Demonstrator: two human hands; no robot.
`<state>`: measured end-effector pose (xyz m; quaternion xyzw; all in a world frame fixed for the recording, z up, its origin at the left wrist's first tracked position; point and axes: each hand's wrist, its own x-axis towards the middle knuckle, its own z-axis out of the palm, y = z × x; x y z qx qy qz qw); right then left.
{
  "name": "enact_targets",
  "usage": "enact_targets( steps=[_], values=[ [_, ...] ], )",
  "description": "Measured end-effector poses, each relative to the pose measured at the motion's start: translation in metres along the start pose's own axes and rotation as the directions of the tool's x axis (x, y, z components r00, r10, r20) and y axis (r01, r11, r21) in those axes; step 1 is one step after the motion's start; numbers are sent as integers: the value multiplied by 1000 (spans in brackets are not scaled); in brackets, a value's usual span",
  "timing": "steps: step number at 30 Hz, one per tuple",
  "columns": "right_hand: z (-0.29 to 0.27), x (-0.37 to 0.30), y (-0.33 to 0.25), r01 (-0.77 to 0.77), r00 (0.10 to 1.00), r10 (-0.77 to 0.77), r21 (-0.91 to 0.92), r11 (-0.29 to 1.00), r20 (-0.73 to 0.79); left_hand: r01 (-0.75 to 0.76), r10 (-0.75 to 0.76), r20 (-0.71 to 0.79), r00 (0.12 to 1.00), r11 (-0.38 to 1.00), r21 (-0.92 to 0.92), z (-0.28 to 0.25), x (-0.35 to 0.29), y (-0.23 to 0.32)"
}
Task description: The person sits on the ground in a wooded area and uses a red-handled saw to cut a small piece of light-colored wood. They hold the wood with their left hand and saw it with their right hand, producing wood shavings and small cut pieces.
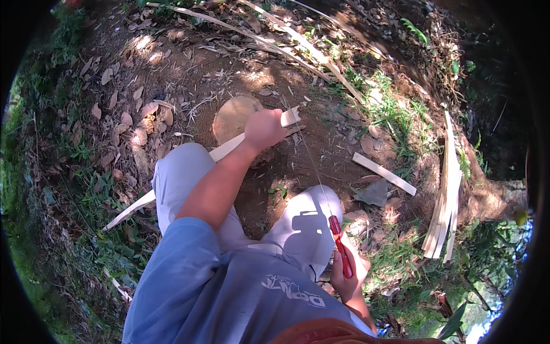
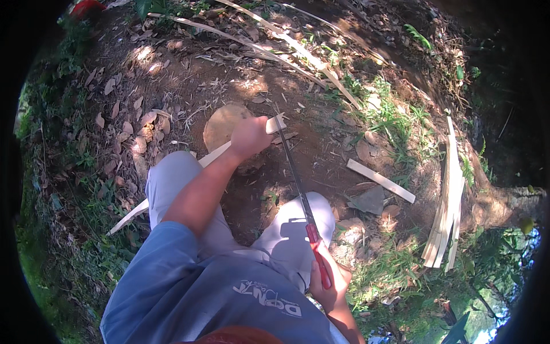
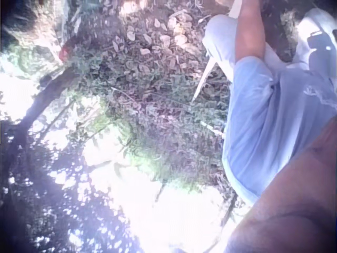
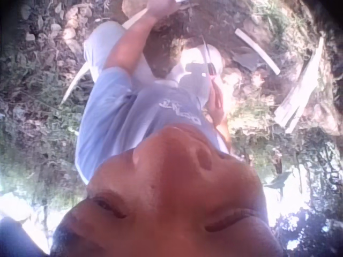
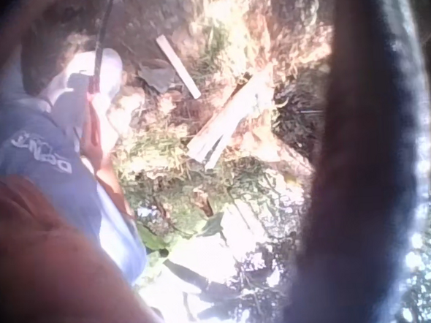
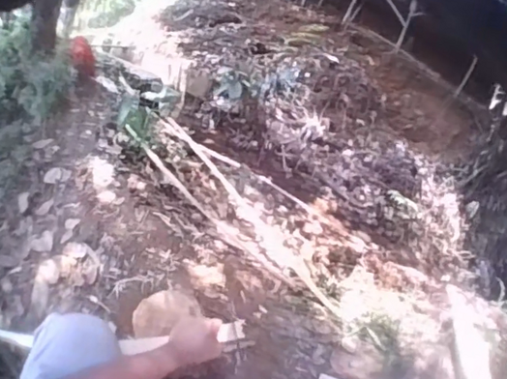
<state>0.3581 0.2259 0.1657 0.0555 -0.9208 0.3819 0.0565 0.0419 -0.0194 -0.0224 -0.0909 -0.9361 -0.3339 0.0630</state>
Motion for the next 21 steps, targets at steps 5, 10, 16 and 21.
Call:
enact_targets(
  steps=[5, 10, 16, 21],
  values=[
    [30, 71, -25, 67, 997, -74, -212, 975, -26, -20, 21, 40, 999, 1000, -17, -3, 0, -6],
    [110, 173, 2, 157, 985, -155, 17, 987, -71, -53, 54, 22, 998, 996, -68, -1, 1, -11],
    [161, 265, 9, 105, 993, -101, 58, 993, -64, -45, 46, 13, 999, 992, -114, -6, 2, -8],
    [158, 244, 22, 183, 975, -163, 126, 975, -153, -8, 16, 53, 998, 989, -146, -5, 3, -7]
  ],
)
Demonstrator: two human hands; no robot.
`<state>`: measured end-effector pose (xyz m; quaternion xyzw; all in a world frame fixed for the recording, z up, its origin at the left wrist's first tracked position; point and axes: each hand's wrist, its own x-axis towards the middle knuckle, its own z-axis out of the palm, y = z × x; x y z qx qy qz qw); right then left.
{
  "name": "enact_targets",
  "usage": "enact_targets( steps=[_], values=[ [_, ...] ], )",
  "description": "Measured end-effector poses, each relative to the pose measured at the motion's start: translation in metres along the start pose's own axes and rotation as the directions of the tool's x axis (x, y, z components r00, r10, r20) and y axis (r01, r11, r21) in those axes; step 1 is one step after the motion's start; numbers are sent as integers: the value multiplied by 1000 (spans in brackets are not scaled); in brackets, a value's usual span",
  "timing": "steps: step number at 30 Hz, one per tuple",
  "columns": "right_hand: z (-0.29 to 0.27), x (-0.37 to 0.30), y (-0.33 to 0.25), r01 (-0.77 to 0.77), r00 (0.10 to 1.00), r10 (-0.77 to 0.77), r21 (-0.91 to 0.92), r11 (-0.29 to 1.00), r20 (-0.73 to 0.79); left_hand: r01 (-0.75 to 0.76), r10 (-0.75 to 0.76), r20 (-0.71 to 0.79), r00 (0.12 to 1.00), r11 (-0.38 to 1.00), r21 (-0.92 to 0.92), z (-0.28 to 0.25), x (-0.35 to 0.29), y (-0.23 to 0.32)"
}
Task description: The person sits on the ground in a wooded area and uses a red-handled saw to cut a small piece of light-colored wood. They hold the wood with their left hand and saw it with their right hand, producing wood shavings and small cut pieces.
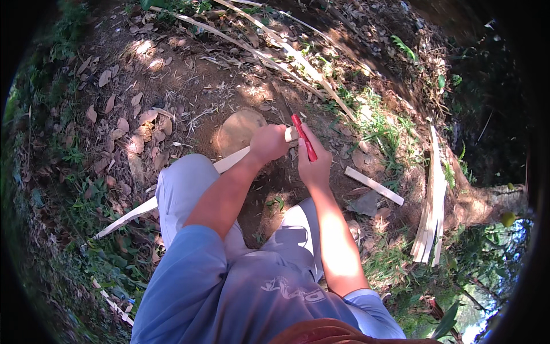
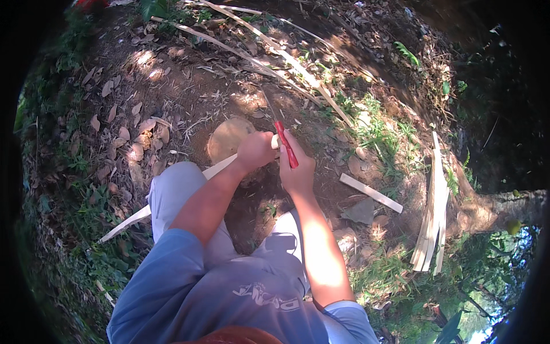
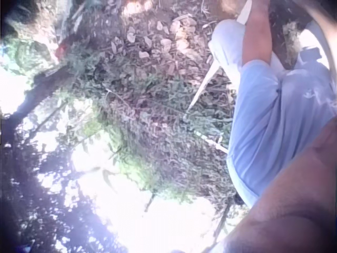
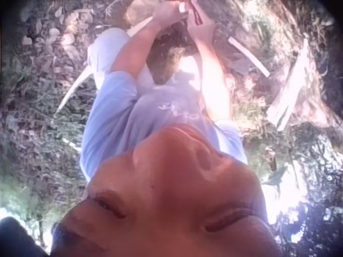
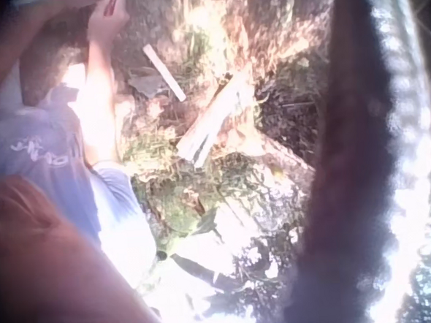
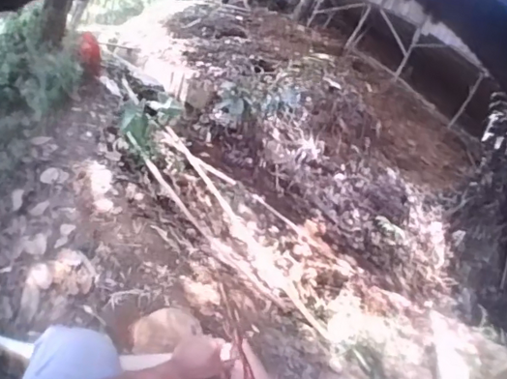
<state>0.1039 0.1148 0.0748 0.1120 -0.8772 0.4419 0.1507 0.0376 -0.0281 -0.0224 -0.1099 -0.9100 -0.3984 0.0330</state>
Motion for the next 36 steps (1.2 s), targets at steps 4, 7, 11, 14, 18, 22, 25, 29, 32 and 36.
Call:
enact_targets(
  steps=[4, 7, 11, 14, 18, 22, 25, 29, 32, 36],
  values=[
    [-62, -77, -30, -153, 986, 159, -102, 983, 56, 16, -16, -5, 1000, 999, 44, -4, -3, 4],
    [-119, -147, -63, -257, 959, 271, -140, 956, 89, 22, -21, -19, 1000, 998, 65, -4, -3, 5],
    [-167, -203, -121, -266, 955, 285, -192, 944, 77, 22, -19, -53, 998, 998, 61, 1, -4, 4],
    [-169, -201, -119, -145, 983, 164, -197, 970, 85, 20, -15, -54, 998, 996, 84, 2, -2, 8],
    [-139, -167, -80, -30, 992, 67, -317, 948, 106, 11, -3, -72, 997, 993, 114, 4, -2, 0],
    [-63, -77, -28, 2, 1000, -2, -4, 1000, -14, -56, 68, -96, 993, 991, 120, 14, 3, -10],
    [-14, -16, -3, -121, 991, 117, 57, 991, 62, -101, 105, -93, 990, 994, 40, 7, 1, 3],
    [9, 14, 11, 2, 1000, -3, 79, 997, 11, -176, 175, -90, 980, 984, -8, 4, 3, -3],
    [-4, -10, 11, -34, 999, 34, 35, 999, 13, -175, 172, -50, 984, 981, -79, 5, 2, -6],
    [-75, -98, 3, -83, 997, 82, 180, 980, 14, -55, 57, -77, 995, 998, 30, 14, 5, -3]
  ],
)
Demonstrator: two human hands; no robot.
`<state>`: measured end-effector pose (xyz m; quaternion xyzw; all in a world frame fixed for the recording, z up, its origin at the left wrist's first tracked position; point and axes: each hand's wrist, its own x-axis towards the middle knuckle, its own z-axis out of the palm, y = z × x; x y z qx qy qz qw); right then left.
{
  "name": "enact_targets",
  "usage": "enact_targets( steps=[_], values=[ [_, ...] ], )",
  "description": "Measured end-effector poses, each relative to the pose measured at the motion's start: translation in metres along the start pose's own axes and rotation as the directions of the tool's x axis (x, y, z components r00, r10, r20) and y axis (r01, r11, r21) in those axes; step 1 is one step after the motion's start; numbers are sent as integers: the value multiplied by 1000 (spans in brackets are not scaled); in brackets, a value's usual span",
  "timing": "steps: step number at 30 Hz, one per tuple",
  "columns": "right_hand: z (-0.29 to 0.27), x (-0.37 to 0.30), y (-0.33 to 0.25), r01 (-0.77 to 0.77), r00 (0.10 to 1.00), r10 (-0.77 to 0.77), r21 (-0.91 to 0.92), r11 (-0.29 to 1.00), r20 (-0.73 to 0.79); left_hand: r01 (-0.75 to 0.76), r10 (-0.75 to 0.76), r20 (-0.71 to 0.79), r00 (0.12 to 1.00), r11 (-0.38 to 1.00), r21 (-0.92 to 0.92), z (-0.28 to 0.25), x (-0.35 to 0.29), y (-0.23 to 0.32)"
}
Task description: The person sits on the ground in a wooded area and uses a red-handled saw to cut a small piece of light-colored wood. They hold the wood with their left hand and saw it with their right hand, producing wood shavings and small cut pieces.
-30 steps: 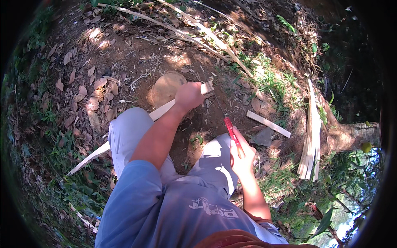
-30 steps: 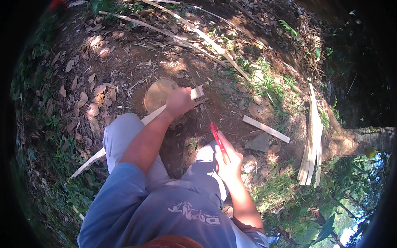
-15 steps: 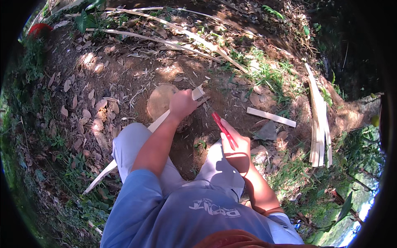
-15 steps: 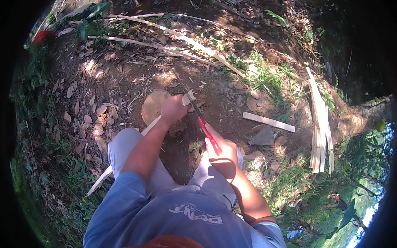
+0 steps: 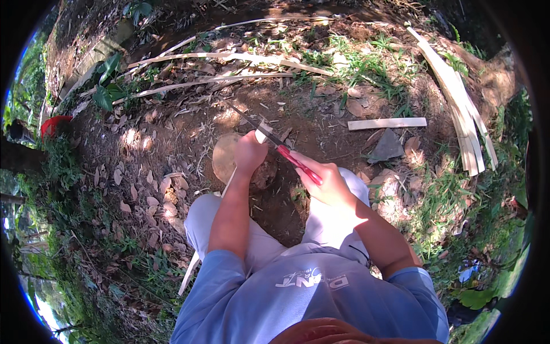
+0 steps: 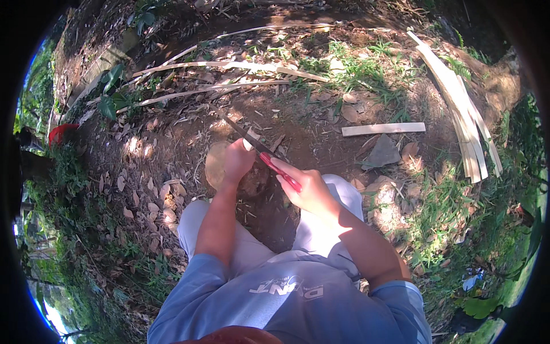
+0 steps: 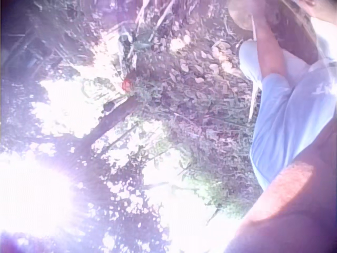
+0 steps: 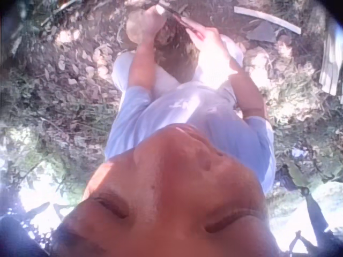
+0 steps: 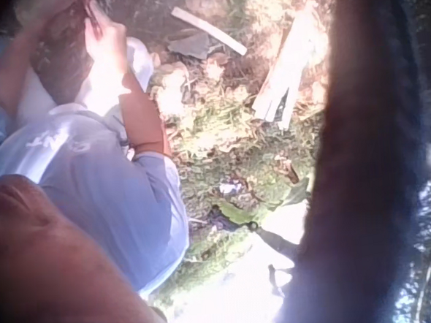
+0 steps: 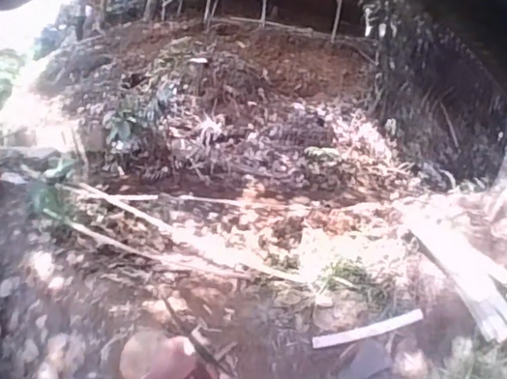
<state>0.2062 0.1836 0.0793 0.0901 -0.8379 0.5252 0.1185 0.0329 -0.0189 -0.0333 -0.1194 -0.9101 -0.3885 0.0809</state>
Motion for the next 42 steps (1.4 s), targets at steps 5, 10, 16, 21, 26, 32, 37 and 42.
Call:
enact_targets(
  steps=[5, 10, 16, 21, 26, 32, 37, 42],
  values=[
    [-124, -146, -64, -13, 997, 32, -278, 961, 66, -11, 10, 6, 1000, 990, 140, 5, 2, -5],
    [-205, -228, -145, -194, 960, 106, -338, 921, -261, 9, -9, -2, 1000, 980, 199, -1, 2, 2],
    [-190, -259, -114, -301, 790, 320, 124, 946, -523, 96, -100, 6, 995, 965, 244, -5, 0, 11],
    [-169, -239, -72, -305, 794, 327, 130, 943, -512, 71, -77, 17, 997, 966, 250, -2, 2, 20],
    [-158, -214, -66, -268, 849, 271, 71, 961, -454, 16, -31, 64, 998, 976, 216, -9, 5, -6],
    [-137, -197, -50, -240, 888, 237, 43, 970, -394, 64, -73, 123, 990, 995, 71, -7, 10, -3],
    [-123, -145, -65, -251, 931, 265, 86, 964, -250, 33, -46, 84, 995, 987, 157, 0, 5, 4],
    [-97, -79, -44, -78, 982, 83, 38, 996, -168, 55, -63, 52, 997, 988, 146, -5, 0, 3]
  ],
)
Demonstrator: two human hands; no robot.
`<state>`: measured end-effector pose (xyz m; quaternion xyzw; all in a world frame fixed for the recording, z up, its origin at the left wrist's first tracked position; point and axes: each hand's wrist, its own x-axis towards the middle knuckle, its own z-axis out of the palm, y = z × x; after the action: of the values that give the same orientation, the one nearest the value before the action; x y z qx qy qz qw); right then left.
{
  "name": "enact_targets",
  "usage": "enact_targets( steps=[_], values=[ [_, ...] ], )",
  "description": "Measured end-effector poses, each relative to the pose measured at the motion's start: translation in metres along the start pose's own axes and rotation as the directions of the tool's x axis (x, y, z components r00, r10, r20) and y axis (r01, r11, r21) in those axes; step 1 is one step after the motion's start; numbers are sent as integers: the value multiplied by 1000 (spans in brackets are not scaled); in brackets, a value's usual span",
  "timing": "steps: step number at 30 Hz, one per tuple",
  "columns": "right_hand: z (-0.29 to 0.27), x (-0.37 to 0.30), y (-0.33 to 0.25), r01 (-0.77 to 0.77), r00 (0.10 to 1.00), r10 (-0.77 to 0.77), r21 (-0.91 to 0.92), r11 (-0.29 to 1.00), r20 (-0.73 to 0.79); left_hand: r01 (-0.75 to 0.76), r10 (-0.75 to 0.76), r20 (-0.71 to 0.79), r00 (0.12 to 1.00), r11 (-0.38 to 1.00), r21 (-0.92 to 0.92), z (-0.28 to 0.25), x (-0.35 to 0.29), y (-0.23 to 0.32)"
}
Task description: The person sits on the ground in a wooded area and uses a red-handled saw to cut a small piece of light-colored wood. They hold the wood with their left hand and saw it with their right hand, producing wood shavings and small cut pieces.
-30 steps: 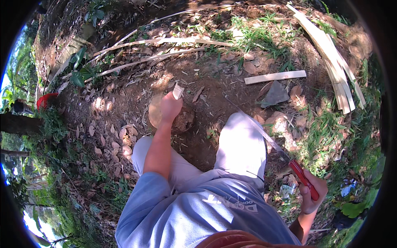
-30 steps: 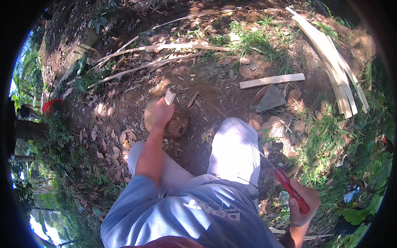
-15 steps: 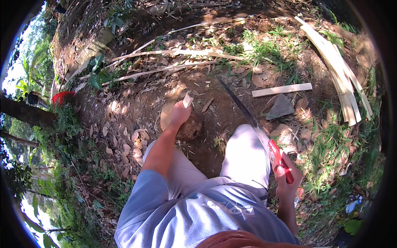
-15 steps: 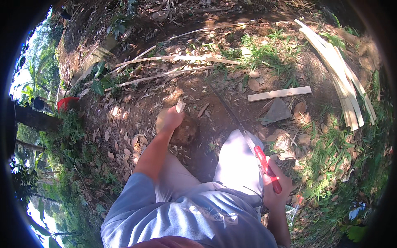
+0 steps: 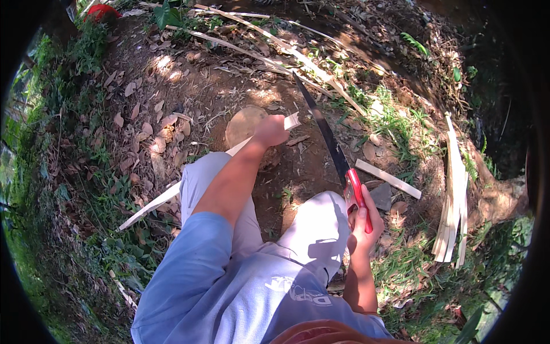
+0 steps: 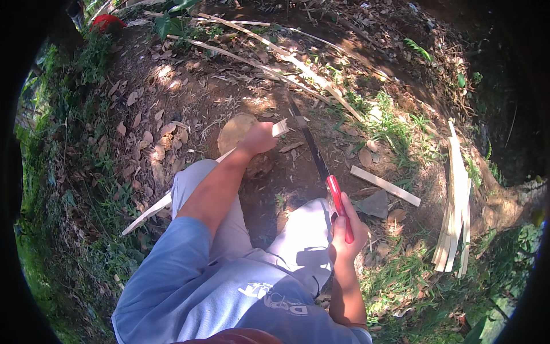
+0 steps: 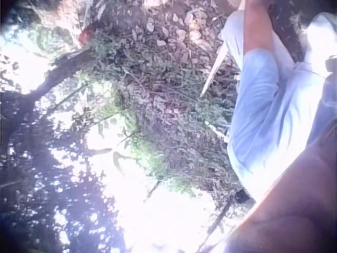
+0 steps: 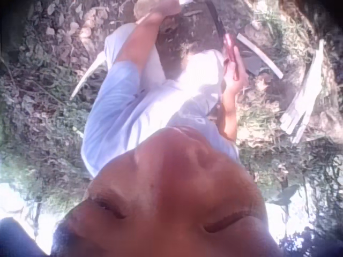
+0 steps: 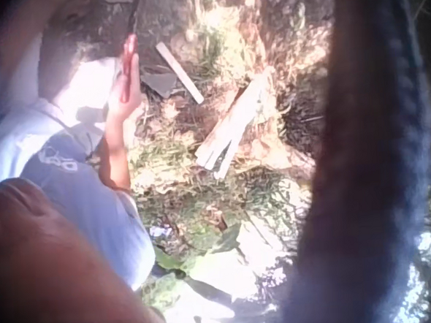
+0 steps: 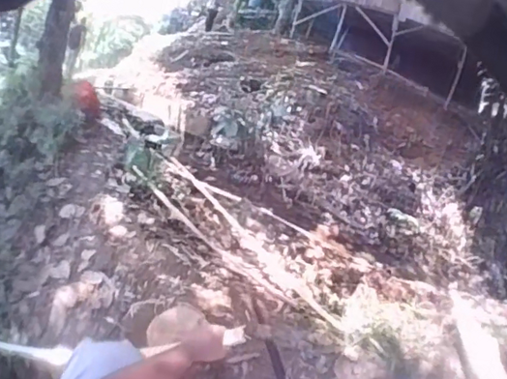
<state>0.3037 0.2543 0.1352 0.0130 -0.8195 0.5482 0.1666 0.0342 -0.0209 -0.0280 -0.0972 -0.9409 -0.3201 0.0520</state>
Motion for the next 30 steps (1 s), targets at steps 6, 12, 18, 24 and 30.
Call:
enact_targets(
  steps=[6, 12, 18, 24, 30],
  values=[
    [70, 60, 17, 44, 998, -46, 39, 998, 44, 93, -93, -6, 996, 996, 17, -6, -7, 14],
    [115, 94, 43, 83, 993, -85, 32, 996, 78, 142, -143, 36, 989, 989, 29, -12, -6, 21],
    [141, 117, 56, 75, 988, -75, 1, 997, 137, 145, -149, 78, 986, 988, 56, -18, -6, 22],
    [162, 128, 54, 146, 984, -145, -4, 989, 107, 101, -102, 16, 995, 993, 66, -12, -7, 12],
    [175, 143, 64, 273, 960, -273, 11, 962, 65, 118, -124, 83, 989, 990, 70, -19, -6, 20]
  ],
)
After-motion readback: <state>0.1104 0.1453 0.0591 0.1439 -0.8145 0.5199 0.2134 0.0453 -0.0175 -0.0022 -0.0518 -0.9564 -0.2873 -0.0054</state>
